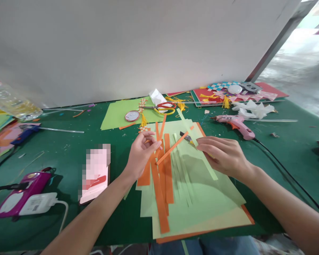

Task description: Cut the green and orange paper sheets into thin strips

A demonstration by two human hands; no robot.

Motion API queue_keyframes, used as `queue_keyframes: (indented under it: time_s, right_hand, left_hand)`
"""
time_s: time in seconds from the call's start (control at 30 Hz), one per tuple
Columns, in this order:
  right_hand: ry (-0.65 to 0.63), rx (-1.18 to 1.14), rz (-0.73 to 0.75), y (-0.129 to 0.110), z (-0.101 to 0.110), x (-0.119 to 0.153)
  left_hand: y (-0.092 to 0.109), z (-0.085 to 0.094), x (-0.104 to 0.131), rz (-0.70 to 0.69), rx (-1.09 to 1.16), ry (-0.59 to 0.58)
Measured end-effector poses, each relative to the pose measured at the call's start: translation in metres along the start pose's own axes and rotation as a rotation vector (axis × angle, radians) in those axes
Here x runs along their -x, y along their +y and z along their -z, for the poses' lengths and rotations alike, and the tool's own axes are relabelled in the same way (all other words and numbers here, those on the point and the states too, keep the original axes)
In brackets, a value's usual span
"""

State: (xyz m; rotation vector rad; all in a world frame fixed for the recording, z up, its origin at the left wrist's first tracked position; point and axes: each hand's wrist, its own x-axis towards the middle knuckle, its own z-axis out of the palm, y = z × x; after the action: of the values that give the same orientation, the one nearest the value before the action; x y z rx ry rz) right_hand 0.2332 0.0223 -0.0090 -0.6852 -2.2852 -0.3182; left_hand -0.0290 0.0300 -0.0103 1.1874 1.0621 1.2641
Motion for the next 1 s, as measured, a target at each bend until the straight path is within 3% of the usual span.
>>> queue_keyframes:
  time_s: [0.23,0.37,0.43,0.5,0.6,0.7,0.77,0.83,0.9,1.0]
  right_hand:
    - [-0.253,0.079,0.054,-0.005,-0.003,0.001]
    - [-0.256,-0.012,-0.011,-0.007,-0.011,0.004]
    - [-0.200,-0.108,-0.153,-0.010,-0.012,0.004]
    - [-0.167,-0.286,-0.409,-0.016,-0.013,0.001]
    - [-0.289,-0.777,-0.801,-0.029,-0.013,-0.006]
    - [-0.340,-1.118,-0.920,-0.037,-0.014,-0.013]
    - [-0.285,-1.188,-0.996,-0.038,-0.014,-0.016]
    - [-0.196,-1.189,-1.085,-0.035,-0.013,-0.017]
    - [-0.135,-1.143,-1.146,-0.029,-0.010,-0.016]
    - [-0.186,-1.001,-1.163,-0.020,-0.006,-0.013]
  left_hand:
    - [0.000,-0.002,0.001,-0.013,-0.008,-0.018]
    - [0.002,-0.003,0.002,-0.041,-0.013,-0.031]
    - [0.004,-0.004,0.005,-0.064,-0.024,-0.048]
    - [0.006,-0.007,0.010,-0.066,-0.057,-0.098]
    - [0.006,-0.011,0.020,-0.056,-0.184,-0.268]
    - [0.004,-0.015,0.027,-0.109,-0.313,-0.476]
    - [0.001,-0.015,0.027,-0.162,-0.389,-0.521]
    - [-0.001,-0.013,0.023,-0.268,-0.535,-0.456]
    - [-0.003,-0.010,0.017,-0.389,-0.754,-0.305]
    - [-0.004,-0.003,0.010,-0.480,-1.072,-0.208]
